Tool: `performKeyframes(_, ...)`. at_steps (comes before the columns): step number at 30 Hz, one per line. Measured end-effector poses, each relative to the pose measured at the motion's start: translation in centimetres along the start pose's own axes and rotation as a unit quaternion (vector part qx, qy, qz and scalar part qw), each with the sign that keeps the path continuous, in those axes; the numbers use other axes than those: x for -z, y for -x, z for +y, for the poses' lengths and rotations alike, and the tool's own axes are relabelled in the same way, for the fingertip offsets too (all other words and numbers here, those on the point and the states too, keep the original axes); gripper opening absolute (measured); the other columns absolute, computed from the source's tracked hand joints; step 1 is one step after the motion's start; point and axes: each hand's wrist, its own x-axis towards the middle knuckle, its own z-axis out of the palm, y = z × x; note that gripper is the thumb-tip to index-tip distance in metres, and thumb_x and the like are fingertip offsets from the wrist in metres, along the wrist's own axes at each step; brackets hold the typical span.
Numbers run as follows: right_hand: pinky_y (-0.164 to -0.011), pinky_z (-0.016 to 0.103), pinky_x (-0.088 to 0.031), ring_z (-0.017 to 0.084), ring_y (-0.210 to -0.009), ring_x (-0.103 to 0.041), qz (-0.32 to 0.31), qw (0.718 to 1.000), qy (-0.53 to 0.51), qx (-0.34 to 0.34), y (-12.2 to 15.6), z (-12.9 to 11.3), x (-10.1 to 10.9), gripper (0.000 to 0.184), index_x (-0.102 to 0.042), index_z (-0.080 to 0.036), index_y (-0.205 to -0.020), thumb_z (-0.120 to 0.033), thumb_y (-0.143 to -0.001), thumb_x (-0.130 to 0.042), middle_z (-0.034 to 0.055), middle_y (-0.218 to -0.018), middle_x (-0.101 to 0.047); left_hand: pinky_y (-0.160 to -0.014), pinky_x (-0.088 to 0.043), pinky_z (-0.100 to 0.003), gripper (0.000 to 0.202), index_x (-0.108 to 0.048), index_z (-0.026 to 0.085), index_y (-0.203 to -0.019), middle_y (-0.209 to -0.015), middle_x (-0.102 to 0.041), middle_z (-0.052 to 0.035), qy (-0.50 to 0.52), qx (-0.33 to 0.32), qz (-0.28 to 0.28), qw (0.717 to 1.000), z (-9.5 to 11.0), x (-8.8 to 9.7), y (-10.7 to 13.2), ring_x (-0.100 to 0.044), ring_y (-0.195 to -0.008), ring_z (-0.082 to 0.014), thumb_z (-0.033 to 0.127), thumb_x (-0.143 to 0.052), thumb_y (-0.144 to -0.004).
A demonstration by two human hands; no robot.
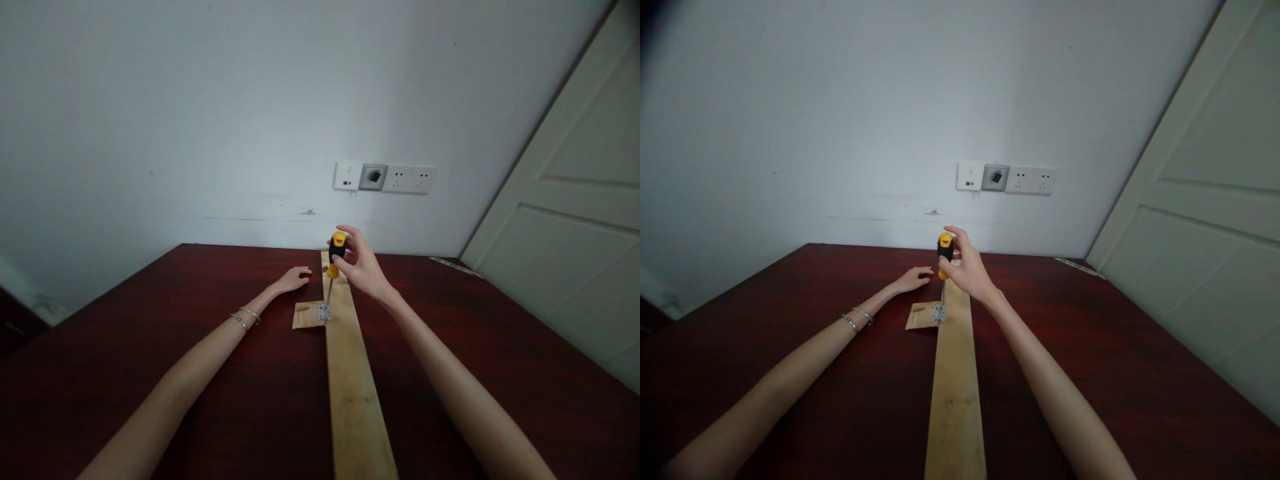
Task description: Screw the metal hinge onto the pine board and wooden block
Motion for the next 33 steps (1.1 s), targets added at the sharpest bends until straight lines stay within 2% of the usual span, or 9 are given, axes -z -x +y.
performKeyframes(3,-0.082,0.038,-0.05,0.019,-0.095,-0.058,-0.021,1.0,0.021,-0.002,0.2,-0.5,0.2,0.052,-0.04,-0.026,-0.126,-0.015,-0.076,-0.049,0.0057,-0.106,-0.058,-0.108,-0.032,-0.034,0.039,-0.064,0.017,-0.114,-0.129,-0.059,-0.0062,0.006,-0.025,-0.033,0.999,1.3,1.6,0.3,-0.047,-0.126,-0.0242,0.032,-0.058,-0.079)
performKeyframes(6,-0.076,0.036,-0.051,0.02,-0.093,-0.056,-0.014,0.997,0.079,0.014,0.2,-0.9,0.3,0.048,-0.044,-0.025,-0.124,-0.022,-0.078,-0.055,0.0075,-0.112,-0.055,-0.101,-0.039,-0.035,0.046,-0.06,0.019,-0.118,-0.124,-0.062,-0.0058,0.02,-0.065,-0.127,0.99,3.5,3.1,1.3,-0.055,-0.116,-0.025,0.044,-0.059,-0.079)
performKeyframes(8,-0.072,0.034,-0.052,0.02,-0.092,-0.055,0.001,0.992,0.119,0.033,0.2,-1.0,0.3,0.047,-0.047,-0.025,-0.122,-0.028,-0.078,-0.061,0.0087,-0.113,-0.052,-0.099,-0.04,-0.036,0.061,-0.054,0.019,-0.125,-0.127,-0.059,-0.0083,-0.006,-0.075,-0.199,0.977,5.2,3.6,2.5,-0.054,-0.115,-0.0271,0.053,-0.062,-0.075)
performKeyframes(11,-0.068,0.033,-0.052,0.02,-0.09,-0.054,0.01,0.987,0.15,0.054,0.1,-0.9,0.4,0.044,-0.05,-0.025,-0.12,-0.03,-0.079,-0.063,0.0083,-0.108,-0.051,-0.101,-0.037,-0.039,0.097,-0.037,0.015,-0.138,-0.136,-0.047,-0.0159,-0.102,-0.045,-0.249,0.962,7.4,3.4,4.4,-0.045,-0.123,-0.0326,0.062,-0.07,-0.06)
performKeyframes(13,-0.069,0.033,-0.052,0.02,-0.09,-0.054,0.005,0.987,0.149,0.06,0.1,-0.7,0.4,0.046,-0.048,-0.026,-0.123,-0.028,-0.079,-0.061,0.0081,-0.107,-0.051,-0.101,-0.035,-0.04,0.107,-0.034,0.012,-0.138,-0.136,-0.043,-0.018,-0.154,-0.057,-0.265,0.95,8.3,2.8,5.4,-0.04,-0.124,-0.0346,0.066,-0.071,-0.054)
performKeyframes(16,-0.072,0.035,-0.052,0.02,-0.092,-0.054,0.004,0.991,0.128,0.048,0.1,-0.8,0.5,0.055,-0.041,-0.025,-0.13,-0.021,-0.078,-0.058,0.0097,-0.114,-0.052,-0.1,-0.035,-0.04,0.108,-0.038,0.009,-0.132,-0.13,-0.043,-0.0184,-0.201,-0.073,-0.272,0.938,8.7,2.0,6.2,-0.038,-0.121,-0.0348,0.072,-0.07,-0.049)
performKeyframes(21,-0.084,0.039,-0.049,0.022,-0.102,-0.054,-0.016,0.992,0.122,0.037,0.1,-1.3,0.7,0.058,-0.042,-0.02,-0.129,-0.01,-0.073,-0.051,0.0112,-0.117,-0.055,-0.096,-0.037,-0.036,0.091,-0.045,0.01,-0.121,-0.121,-0.044,-0.0153,-0.223,-0.087,-0.27,0.933,8.6,1.8,6.4,-0.04,-0.113,-0.0309,0.068,-0.068,-0.055)
performKeyframes(28,-0.071,0.034,-0.053,0.02,-0.092,-0.054,-0.001,0.987,0.152,0.047,0.1,-1.1,0.8,0.046,-0.05,-0.024,-0.124,-0.031,-0.08,-0.061,0.009,-0.107,-0.052,-0.091,-0.039,-0.035,0.082,-0.048,0.013,-0.117,-0.114,-0.047,-0.0125,-0.216,-0.092,-0.284,0.93,8.6,2.7,6.5,-0.042,-0.109,-0.0301,0.069,-0.065,-0.059)
performKeyframes(33,-0.078,0.038,-0.052,0.021,-0.093,-0.056,0.007,0.994,0.11,0.013,0.0,-1.0,0.7,0.059,-0.042,-0.025,-0.132,-0.023,-0.076,-0.061,0.0092,-0.112,-0.055,-0.089,-0.039,-0.036,0.082,-0.051,0.014,-0.116,-0.115,-0.048,-0.013,-0.215,-0.076,-0.285,0.931,9.0,3.2,6.7,-0.042,-0.108,-0.0319,0.071,-0.064,-0.057)
